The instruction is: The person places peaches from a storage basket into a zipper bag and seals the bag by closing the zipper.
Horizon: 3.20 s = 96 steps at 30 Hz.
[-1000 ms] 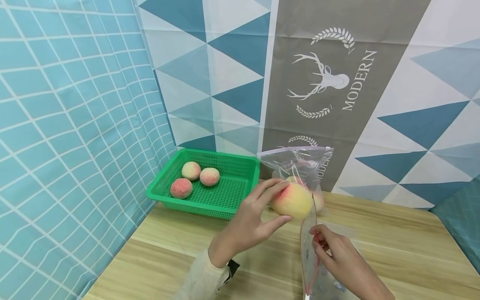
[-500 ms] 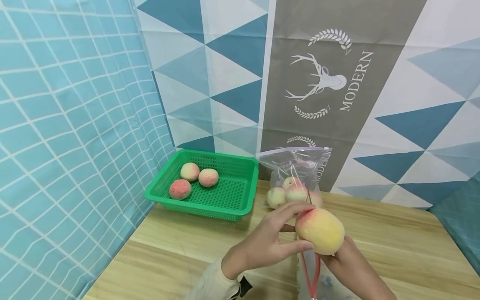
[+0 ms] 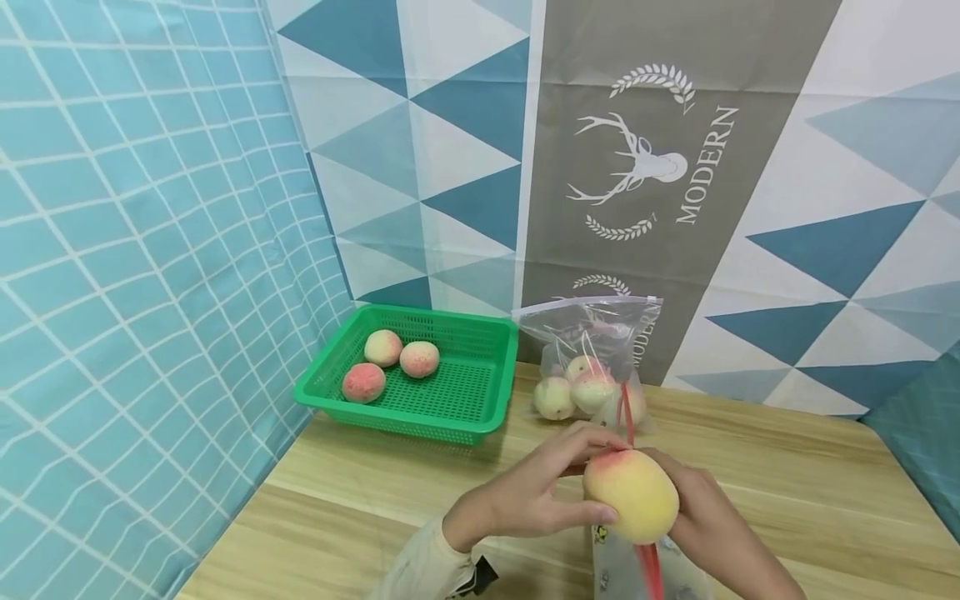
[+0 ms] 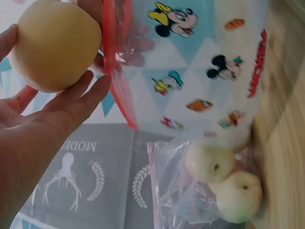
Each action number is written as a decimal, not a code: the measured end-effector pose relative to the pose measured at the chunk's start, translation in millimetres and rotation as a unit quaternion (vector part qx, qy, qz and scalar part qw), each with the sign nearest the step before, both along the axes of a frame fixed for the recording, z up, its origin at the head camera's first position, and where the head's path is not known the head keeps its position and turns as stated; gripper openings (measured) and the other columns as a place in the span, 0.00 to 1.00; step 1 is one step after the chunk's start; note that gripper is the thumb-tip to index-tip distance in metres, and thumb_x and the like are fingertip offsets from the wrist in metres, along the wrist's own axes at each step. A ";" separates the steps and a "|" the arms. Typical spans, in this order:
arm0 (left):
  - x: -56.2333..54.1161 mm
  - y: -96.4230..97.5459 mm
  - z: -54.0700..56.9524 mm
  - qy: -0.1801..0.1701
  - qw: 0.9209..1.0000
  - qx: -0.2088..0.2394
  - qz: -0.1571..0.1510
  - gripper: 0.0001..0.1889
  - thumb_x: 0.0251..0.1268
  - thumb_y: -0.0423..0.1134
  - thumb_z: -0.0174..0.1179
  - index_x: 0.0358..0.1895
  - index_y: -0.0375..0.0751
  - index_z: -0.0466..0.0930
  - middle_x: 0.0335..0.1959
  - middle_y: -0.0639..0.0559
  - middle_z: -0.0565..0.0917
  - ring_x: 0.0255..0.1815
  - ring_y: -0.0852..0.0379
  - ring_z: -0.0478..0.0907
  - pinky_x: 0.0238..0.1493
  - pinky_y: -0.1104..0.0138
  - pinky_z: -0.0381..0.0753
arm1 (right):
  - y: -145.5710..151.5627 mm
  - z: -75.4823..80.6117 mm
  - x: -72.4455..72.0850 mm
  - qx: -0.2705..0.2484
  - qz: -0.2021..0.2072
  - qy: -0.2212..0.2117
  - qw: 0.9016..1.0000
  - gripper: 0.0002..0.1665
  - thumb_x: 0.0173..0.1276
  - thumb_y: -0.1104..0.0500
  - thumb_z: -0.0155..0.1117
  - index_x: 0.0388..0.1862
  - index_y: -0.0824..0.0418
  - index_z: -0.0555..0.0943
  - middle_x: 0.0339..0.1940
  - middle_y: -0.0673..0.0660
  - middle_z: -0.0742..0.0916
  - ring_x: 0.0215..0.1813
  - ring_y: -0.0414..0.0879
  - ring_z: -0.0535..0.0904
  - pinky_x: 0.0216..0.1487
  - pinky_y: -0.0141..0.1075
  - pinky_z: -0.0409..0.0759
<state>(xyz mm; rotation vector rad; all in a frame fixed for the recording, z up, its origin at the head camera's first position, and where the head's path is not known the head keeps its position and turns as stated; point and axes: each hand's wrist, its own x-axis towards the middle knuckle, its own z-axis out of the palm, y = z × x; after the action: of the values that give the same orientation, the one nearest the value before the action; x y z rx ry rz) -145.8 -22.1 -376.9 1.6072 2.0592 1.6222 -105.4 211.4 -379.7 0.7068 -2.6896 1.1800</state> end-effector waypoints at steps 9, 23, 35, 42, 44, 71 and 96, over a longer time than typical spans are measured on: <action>-6.9 -5.6 -3.0 0.012 0.998 -0.057 -0.028 0.28 0.67 0.31 0.64 0.66 0.44 0.62 0.63 0.51 0.69 0.65 0.65 0.68 0.62 0.70 0.74 | 5.7 -0.5 -6.3 -0.001 0.052 -0.082 0.995 0.22 0.69 0.63 0.66 0.62 0.55 0.78 0.54 0.51 0.86 0.47 0.39 0.84 0.42 0.36 0.83; -1.9 -17.0 -12.9 0.044 0.978 -0.135 0.154 0.25 0.70 0.57 0.58 0.64 0.55 0.64 0.58 0.61 0.69 0.54 0.68 0.72 0.56 0.71 0.73 | 3.6 3.7 -1.6 -0.006 0.040 -0.034 0.999 0.17 0.74 0.59 0.62 0.59 0.57 0.79 0.46 0.52 0.89 0.45 0.38 0.86 0.41 0.32 0.84; -1.4 -11.7 -17.1 0.086 0.963 -0.154 0.205 0.25 0.67 0.64 0.56 0.61 0.58 0.67 0.52 0.60 0.70 0.44 0.68 0.72 0.40 0.75 0.75 | 0.6 10.1 6.1 -0.033 -0.018 -0.015 0.999 0.19 0.71 0.64 0.63 0.60 0.63 0.80 0.41 0.48 0.90 0.42 0.37 0.86 0.41 0.32 0.84; -2.5 -11.9 -20.5 0.108 0.951 -0.179 0.227 0.25 0.66 0.66 0.56 0.60 0.60 0.69 0.48 0.61 0.70 0.36 0.68 0.72 0.32 0.75 0.72 | 0.4 10.0 8.6 -0.031 -0.034 0.026 0.999 0.20 0.68 0.67 0.66 0.58 0.62 0.81 0.39 0.45 0.90 0.41 0.35 0.86 0.40 0.30 0.84; -3.7 -12.3 -21.1 0.114 0.948 -0.184 0.232 0.25 0.66 0.66 0.56 0.60 0.61 0.69 0.48 0.62 0.70 0.35 0.68 0.72 0.31 0.75 0.72 | 0.9 10.9 9.4 -0.027 -0.045 0.044 0.998 0.20 0.67 0.67 0.67 0.57 0.61 0.82 0.39 0.44 0.90 0.41 0.34 0.86 0.39 0.31 0.84; -0.9 -16.3 -16.0 0.278 0.880 -0.247 0.296 0.28 0.62 0.68 0.58 0.59 0.58 0.74 0.51 0.53 0.75 0.15 0.65 0.63 0.15 0.76 0.59 | -10.1 20.9 21.1 -0.031 -0.154 0.242 0.957 0.23 0.53 0.76 0.71 0.47 0.57 0.89 0.33 0.50 0.91 0.35 0.23 0.81 0.36 0.16 0.75; 1.7 -7.5 -22.0 0.341 0.852 -0.280 0.280 0.34 0.59 0.64 0.65 0.65 0.54 0.72 0.62 0.48 0.73 0.42 0.59 0.82 0.46 0.59 0.83 | -10.0 24.1 21.4 -0.021 -0.153 0.231 0.961 0.23 0.52 0.76 0.74 0.48 0.62 0.88 0.37 0.54 0.91 0.36 0.26 0.83 0.38 0.14 0.75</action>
<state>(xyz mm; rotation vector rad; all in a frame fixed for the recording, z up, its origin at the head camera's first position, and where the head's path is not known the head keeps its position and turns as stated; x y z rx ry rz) -144.0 -29.7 -398.9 1.5503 3.1722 0.3373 -84.0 201.4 -355.6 0.4648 -2.2700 0.8642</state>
